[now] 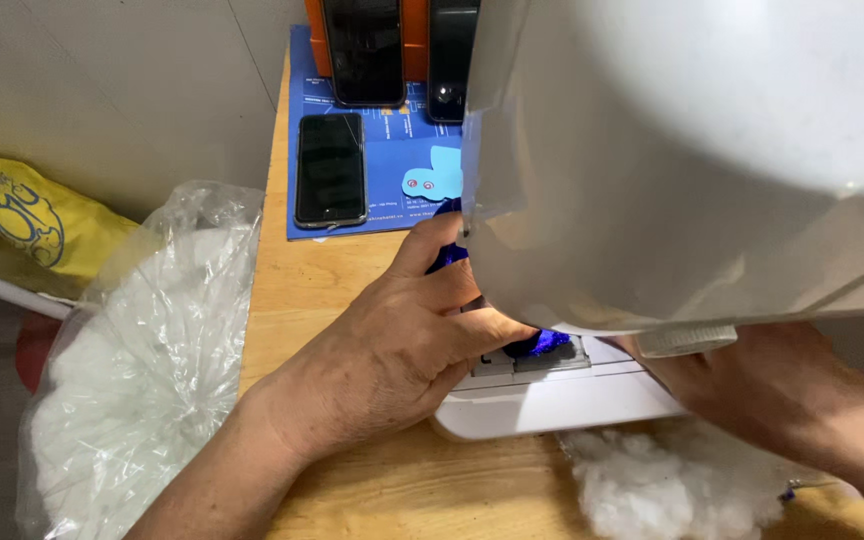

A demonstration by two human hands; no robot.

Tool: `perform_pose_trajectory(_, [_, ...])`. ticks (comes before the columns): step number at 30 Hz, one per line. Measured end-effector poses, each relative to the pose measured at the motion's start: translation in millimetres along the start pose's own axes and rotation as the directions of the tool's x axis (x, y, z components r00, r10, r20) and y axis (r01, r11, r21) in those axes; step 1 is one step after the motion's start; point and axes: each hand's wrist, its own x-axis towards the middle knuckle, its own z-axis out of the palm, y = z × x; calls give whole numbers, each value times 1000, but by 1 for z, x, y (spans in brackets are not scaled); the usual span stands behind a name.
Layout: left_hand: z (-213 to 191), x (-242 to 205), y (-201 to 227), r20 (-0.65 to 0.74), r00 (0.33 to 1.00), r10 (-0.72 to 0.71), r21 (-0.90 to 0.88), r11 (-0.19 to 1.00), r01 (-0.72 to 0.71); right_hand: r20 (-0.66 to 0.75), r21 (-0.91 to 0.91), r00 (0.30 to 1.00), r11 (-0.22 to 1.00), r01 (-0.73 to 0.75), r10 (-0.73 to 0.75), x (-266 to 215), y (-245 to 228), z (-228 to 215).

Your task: The person stuffs white cotton-like material into a blue fabric piece by hand, then places the stuffed item under a sewing machine and sews it shut. The person then removes the item and adjusts the fabric.

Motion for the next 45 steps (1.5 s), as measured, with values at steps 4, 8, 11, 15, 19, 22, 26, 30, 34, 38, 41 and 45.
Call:
perform_pose_trajectory(4, [4, -4, -4, 17, 1000, 0, 32, 1000, 0, 25, -13, 1000, 1000, 0, 0, 11, -75, 25])
perform_pose_trajectory(8, [4, -4, -5, -1, 1000, 10, 44, 999, -10, -204, -41, 973, 994, 102, -108, -3, -75, 12])
perform_pose_trajectory(11, [3, -3, -4, 11, 1000, 6, 48, 999, -6, -303, -83, 904, 953, 290, -302, -15, -54, 24])
perform_pose_trajectory(15, [1, -3, -5, 12, 999, 30, 46, 998, -31, -342, -302, 686, 767, 567, -642, -19, -32, 35])
perform_pose_trajectory(19, [0, -2, -3, 15, 1000, 16, 39, 999, -17, -314, -372, 694, 756, 538, -648, -49, 2, 54])
perform_pose_trajectory(22, [1, -1, -2, 8, 1000, 6, 25, 1000, -7, -346, -393, 836, 875, 283, -426, -63, 0, 53])
perform_pose_trajectory(26, [1, -2, -3, 7, 1000, 6, 22, 1000, -6, -365, 41, 913, 976, 213, -183, -31, -72, 7])
perform_pose_trajectory(30, [0, -1, -5, 8, 999, 37, 46, 998, -37, -124, 778, 975, 628, -20, 184, 25, -142, -6])
perform_pose_trajectory(34, [-1, 1, -1, -11, 1000, 5, 21, 1000, -5, -107, 777, 975, 629, -40, 195, 33, -147, -4])
perform_pose_trajectory(38, [0, 2, 1, -39, 999, 37, 81, 996, -34, -67, 765, 975, 638, -87, 213, 36, -150, 0])
perform_pose_trajectory(41, [-3, 8, 7, -58, 996, 65, 116, 992, -58, -41, 754, 972, 646, -122, 231, 38, -153, 2])
perform_pose_trajectory(45, [-2, 7, 12, -83, 995, 47, 111, 993, -37, -10, 738, 967, 654, -166, 256, 43, -156, 1])
